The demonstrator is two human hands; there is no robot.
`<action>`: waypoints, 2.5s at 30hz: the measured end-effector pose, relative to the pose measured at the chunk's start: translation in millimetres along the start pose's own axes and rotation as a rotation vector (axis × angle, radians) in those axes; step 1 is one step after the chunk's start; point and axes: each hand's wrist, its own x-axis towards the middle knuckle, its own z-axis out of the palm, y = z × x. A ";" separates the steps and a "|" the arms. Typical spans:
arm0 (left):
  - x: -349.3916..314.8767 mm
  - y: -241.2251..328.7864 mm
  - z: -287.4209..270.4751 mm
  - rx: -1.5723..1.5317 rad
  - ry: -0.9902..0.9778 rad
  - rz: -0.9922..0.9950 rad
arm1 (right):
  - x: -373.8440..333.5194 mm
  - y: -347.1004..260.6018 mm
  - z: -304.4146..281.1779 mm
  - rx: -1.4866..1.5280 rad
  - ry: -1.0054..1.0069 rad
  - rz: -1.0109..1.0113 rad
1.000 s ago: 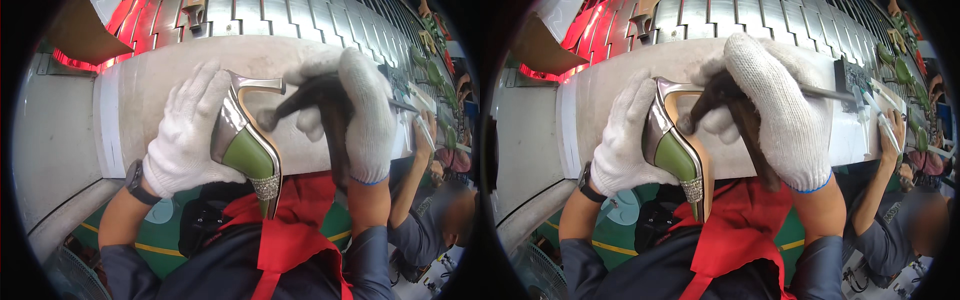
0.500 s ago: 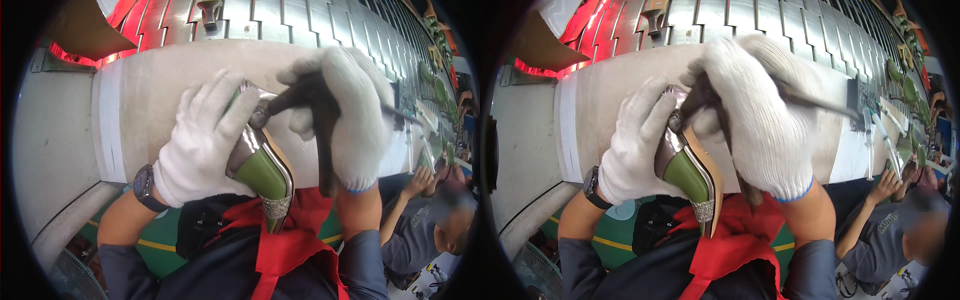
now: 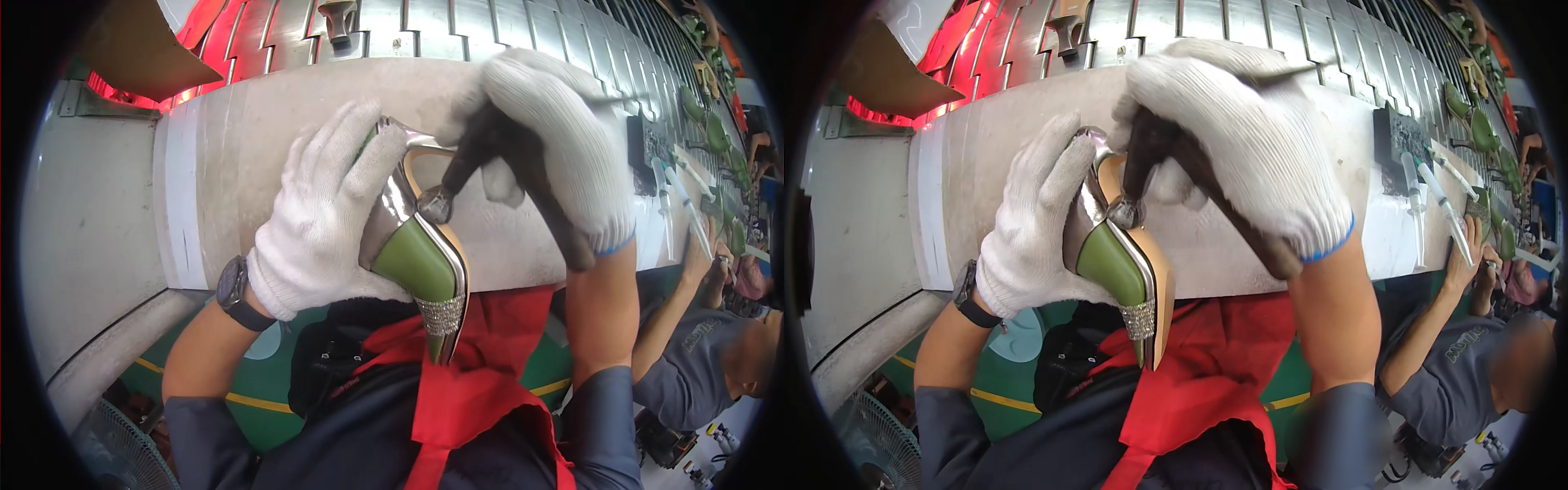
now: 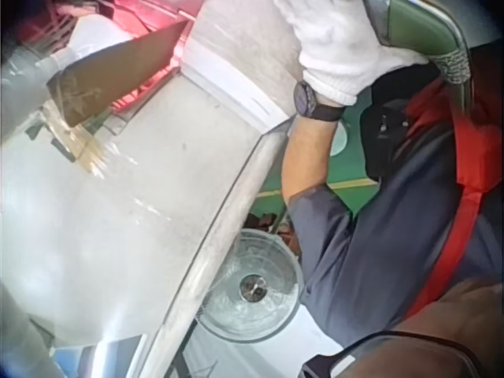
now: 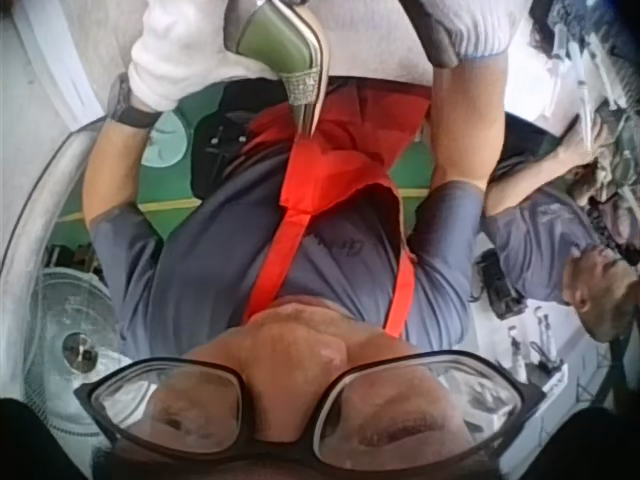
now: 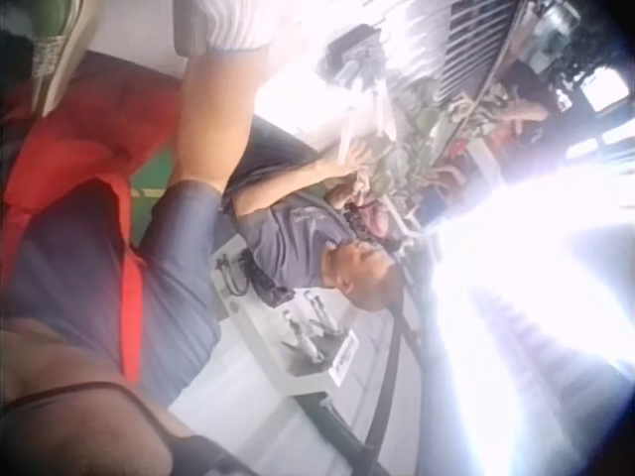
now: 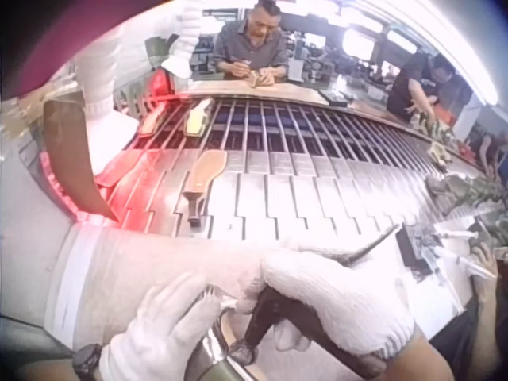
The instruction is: The person hammers the edge of the sole on a heeled shoe and then presses a new outsole onto the bottom of the shoe by hand.
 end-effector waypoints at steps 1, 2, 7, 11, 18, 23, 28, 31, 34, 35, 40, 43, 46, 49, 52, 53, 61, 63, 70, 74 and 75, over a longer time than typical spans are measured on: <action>-0.3 0.0 -0.3 0.000 -0.002 0.005 | 2.2 -2.8 0.5 -0.053 -0.034 -0.004; -0.8 0.1 -0.5 0.011 -0.013 0.010 | 0.8 -1.8 1.0 -0.051 -0.030 -0.027; -2.3 5.6 -1.9 0.028 -0.014 0.033 | -5.3 -6.6 2.5 -0.086 -0.065 -0.041; -5.5 8.1 -3.7 0.085 0.021 0.057 | -21.1 15.3 -3.7 0.030 0.025 -0.071; 22.2 34.5 3.4 0.139 -0.116 0.318 | -106.1 66.9 -23.5 0.165 0.316 0.070; 17.9 34.6 14.5 0.140 -0.047 0.290 | -157.0 45.3 -20.9 -0.090 0.631 -0.416; 22.4 38.8 17.9 0.139 -0.056 0.295 | -155.6 62.8 5.7 0.035 0.463 -0.613; 22.7 36.4 17.9 0.148 -0.046 0.304 | -118.8 55.3 21.7 -0.025 0.457 -0.513; 21.8 31.1 18.4 0.162 -0.006 0.306 | -104.4 40.0 14.1 -0.133 0.402 -0.526; 21.3 28.7 16.7 0.160 -0.007 0.316 | -119.4 34.8 14.5 -0.180 0.414 -0.477; 12.7 30.1 13.8 0.164 -0.011 0.314 | -174.4 45.9 17.7 0.496 0.488 -0.570; 14.3 31.0 18.0 0.154 0.000 0.322 | -160.7 51.1 17.5 -0.315 0.374 -0.464; 13.5 26.4 16.4 0.148 0.019 0.333 | -143.1 43.7 26.1 -0.291 0.393 -0.428; 7.5 19.2 14.1 0.171 0.015 0.308 | -160.0 32.3 21.4 -0.017 0.336 -0.555; 11.0 21.0 11.5 0.171 0.032 0.343 | -179.1 35.8 22.9 0.218 0.265 -0.643; 11.6 21.3 13.1 0.180 0.031 0.329 | -171.7 53.2 29.8 0.179 0.282 -0.573; 23.6 32.2 6.0 0.133 0.082 0.349 | -102.9 64.0 -27.5 -0.904 0.301 -0.882; 19.0 31.0 1.2 0.158 0.064 0.351 | -99.5 64.3 -31.7 -1.200 0.467 -0.661; 10.8 27.7 -14.1 0.172 0.215 0.418 | -99.6 103.3 -39.1 -1.012 0.795 -0.777; -18.4 2.4 -1.0 -0.420 0.400 0.091 | -115.8 92.5 7.4 -0.918 0.628 -0.990; -16.5 13.9 -2.3 -0.824 0.387 -0.012 | -123.1 89.5 22.2 -0.886 0.516 -1.031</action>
